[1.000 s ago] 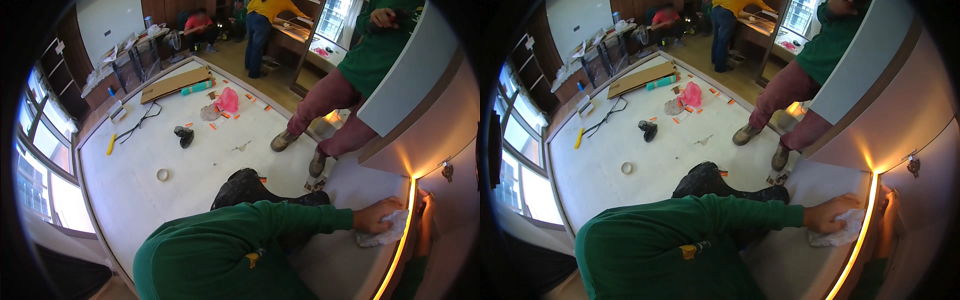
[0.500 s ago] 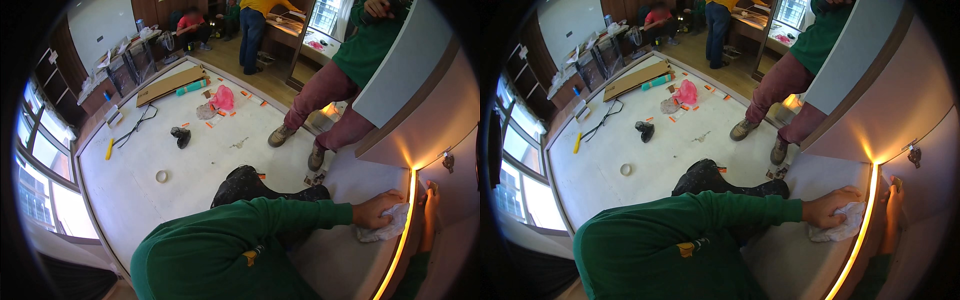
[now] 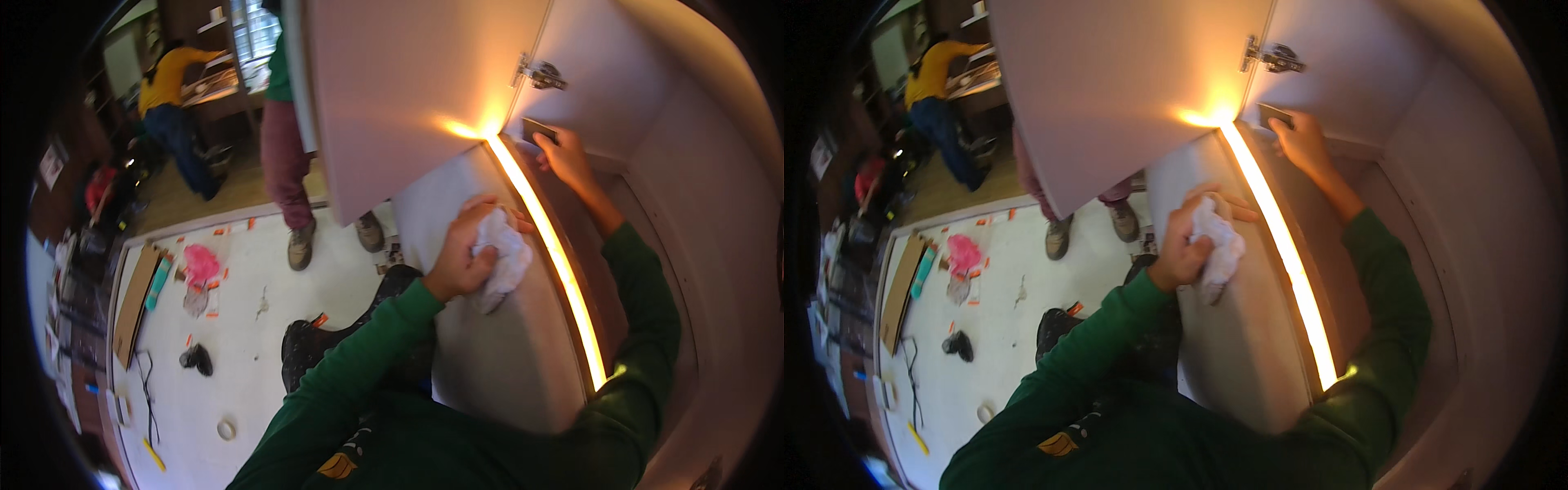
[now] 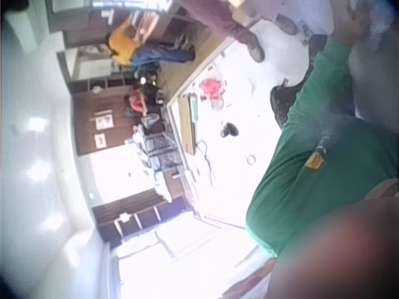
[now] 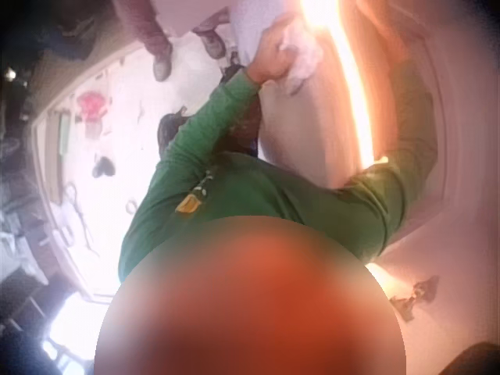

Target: The person kneels in front of an open cabinet and installs an LED strip along the inner edge. They use a cloth to wipe the surface and a small tool to press the strip into place, adjusting it along the length of the cabinet.

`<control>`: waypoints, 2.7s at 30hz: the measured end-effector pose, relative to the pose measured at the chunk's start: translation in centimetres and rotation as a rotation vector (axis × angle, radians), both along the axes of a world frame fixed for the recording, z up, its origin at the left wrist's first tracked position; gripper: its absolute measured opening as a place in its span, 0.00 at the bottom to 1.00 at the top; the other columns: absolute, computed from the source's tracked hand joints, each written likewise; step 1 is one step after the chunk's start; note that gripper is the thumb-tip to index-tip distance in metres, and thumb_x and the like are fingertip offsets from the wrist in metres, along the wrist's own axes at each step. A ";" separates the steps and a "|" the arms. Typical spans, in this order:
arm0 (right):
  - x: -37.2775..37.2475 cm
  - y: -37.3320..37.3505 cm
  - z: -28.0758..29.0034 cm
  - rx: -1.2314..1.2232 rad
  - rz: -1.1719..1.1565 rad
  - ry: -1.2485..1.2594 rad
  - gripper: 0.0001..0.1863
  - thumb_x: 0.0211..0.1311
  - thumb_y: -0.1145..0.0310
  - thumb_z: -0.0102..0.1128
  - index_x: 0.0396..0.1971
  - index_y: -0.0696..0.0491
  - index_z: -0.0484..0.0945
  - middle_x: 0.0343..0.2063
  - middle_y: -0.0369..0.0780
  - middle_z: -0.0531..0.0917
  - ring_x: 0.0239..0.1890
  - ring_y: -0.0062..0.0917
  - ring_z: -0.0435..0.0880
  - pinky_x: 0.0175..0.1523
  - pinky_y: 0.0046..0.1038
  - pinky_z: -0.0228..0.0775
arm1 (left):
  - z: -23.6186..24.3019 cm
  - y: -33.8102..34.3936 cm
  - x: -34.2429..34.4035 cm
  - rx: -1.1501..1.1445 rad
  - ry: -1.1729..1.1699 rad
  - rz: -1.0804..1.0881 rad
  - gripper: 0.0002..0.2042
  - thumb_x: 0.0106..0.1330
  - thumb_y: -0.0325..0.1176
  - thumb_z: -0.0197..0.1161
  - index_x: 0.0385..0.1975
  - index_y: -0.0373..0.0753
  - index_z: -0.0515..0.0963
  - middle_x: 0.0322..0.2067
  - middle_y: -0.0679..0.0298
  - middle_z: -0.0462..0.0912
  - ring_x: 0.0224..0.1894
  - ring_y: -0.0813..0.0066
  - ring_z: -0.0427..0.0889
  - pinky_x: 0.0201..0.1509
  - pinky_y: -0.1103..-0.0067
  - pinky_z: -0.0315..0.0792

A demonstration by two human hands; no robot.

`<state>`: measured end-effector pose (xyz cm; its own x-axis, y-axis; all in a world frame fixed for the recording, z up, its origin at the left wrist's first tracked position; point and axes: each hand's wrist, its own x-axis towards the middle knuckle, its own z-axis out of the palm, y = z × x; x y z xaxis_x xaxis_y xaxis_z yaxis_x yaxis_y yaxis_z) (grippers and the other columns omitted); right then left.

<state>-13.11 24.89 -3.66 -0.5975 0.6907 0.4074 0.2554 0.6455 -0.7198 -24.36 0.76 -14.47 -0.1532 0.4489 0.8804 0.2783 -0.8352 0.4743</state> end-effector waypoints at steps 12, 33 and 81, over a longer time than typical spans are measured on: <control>-1.5 0.2 -3.1 0.234 0.160 -0.169 0.20 0.79 0.62 0.53 0.60 0.61 0.77 0.45 0.40 0.87 0.46 0.20 0.80 0.54 0.27 0.72 | 0.6 -0.1 -0.6 -0.038 0.054 -0.022 0.23 0.69 0.52 0.51 0.42 0.35 0.80 0.45 0.56 0.88 0.54 0.57 0.84 0.75 0.59 0.57; -1.2 1.1 -2.8 -0.105 0.258 -0.123 0.24 0.78 0.69 0.51 0.68 0.64 0.70 0.60 0.44 0.81 0.59 0.24 0.79 0.66 0.26 0.68 | 0.4 0.2 -0.6 0.014 0.058 -0.033 0.18 0.67 0.47 0.51 0.40 0.40 0.81 0.42 0.59 0.87 0.50 0.58 0.84 0.72 0.57 0.58; 2.1 12.4 -7.8 0.333 0.049 -0.253 0.23 0.79 0.64 0.48 0.65 0.61 0.74 0.60 0.48 0.80 0.65 0.36 0.75 0.71 0.35 0.62 | -3.4 2.6 1.9 0.129 -0.150 0.277 0.21 0.65 0.45 0.51 0.50 0.35 0.75 0.45 0.53 0.79 0.48 0.50 0.78 0.66 0.57 0.63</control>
